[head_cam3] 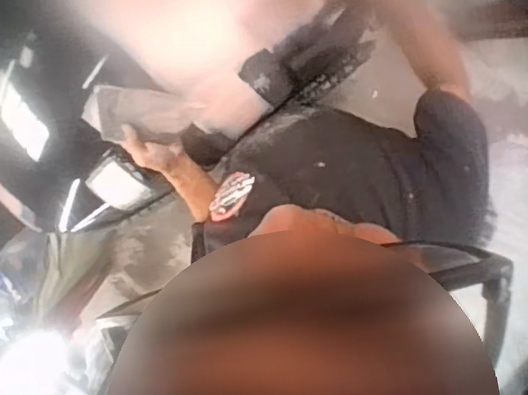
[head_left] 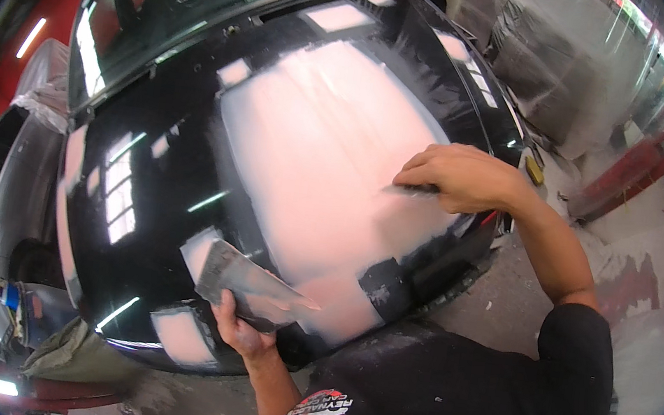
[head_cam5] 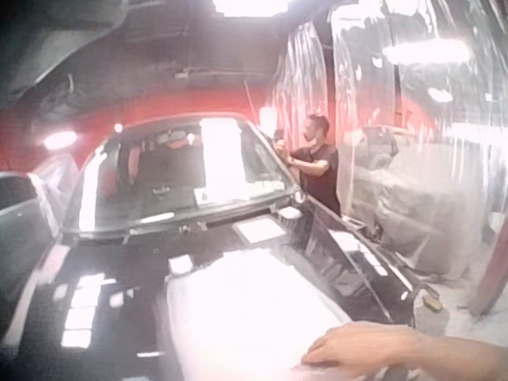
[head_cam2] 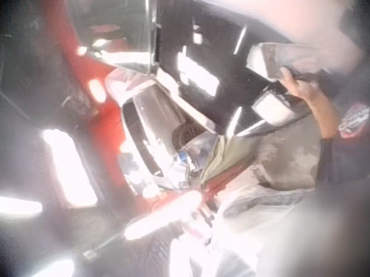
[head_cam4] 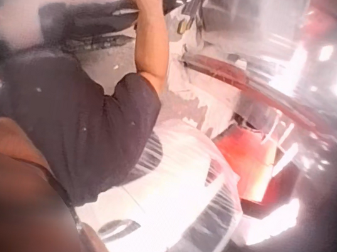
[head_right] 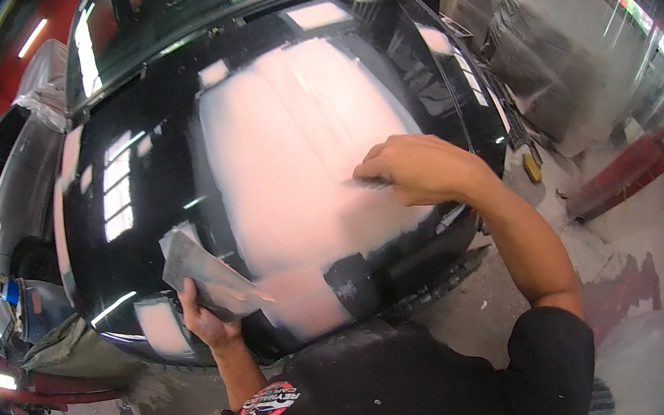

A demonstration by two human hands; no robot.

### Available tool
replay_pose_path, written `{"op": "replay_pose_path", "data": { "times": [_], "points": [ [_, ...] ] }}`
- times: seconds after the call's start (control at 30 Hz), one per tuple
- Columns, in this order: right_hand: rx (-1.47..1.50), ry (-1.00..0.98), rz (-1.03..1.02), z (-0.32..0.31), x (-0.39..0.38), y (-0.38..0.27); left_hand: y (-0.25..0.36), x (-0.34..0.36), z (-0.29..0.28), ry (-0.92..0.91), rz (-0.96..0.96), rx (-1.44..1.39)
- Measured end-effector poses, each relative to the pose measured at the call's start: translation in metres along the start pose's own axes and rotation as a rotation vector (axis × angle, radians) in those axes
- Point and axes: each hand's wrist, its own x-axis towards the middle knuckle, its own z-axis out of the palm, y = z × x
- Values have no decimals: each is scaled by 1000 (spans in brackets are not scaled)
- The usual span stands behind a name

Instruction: The person applies pink body filler to a car's trunk lid using a metal spreader, smoothing it across the surface. They then mix additional filler on a separate metal plate and apply it to the car's hood area.

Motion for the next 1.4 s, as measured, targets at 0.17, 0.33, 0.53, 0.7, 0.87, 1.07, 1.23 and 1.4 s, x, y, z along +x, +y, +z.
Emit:
{"op": "replay_pose_path", "data": {
  "times": [0.17,0.33,0.53,0.7,0.87,1.07,1.23,1.4],
  "points": [
    [283,866,-42,7,-47,-7,-8,-13,20,-6,-31,41],
    [1021,1177,173,79,-67,8,-16,-16,41,23,-141,82],
    [1781,597,122,108,-79,39,-28,-15,61,124,-129,204],
    [1679,340,-249,118,-41,21,-38,-9,76,118,-56,331],
    [1030,794,-526,110,-15,3,-28,-26,81,89,-53,211],
    [367,698,-1003,126,-30,-42,-27,-73,81,257,-66,336],
    [73,699,-1083,144,-55,-51,-22,-114,93,290,-26,503],
    [-77,665,-777,144,-91,-49,14,-181,130,-28,-168,211]
  ]
}}
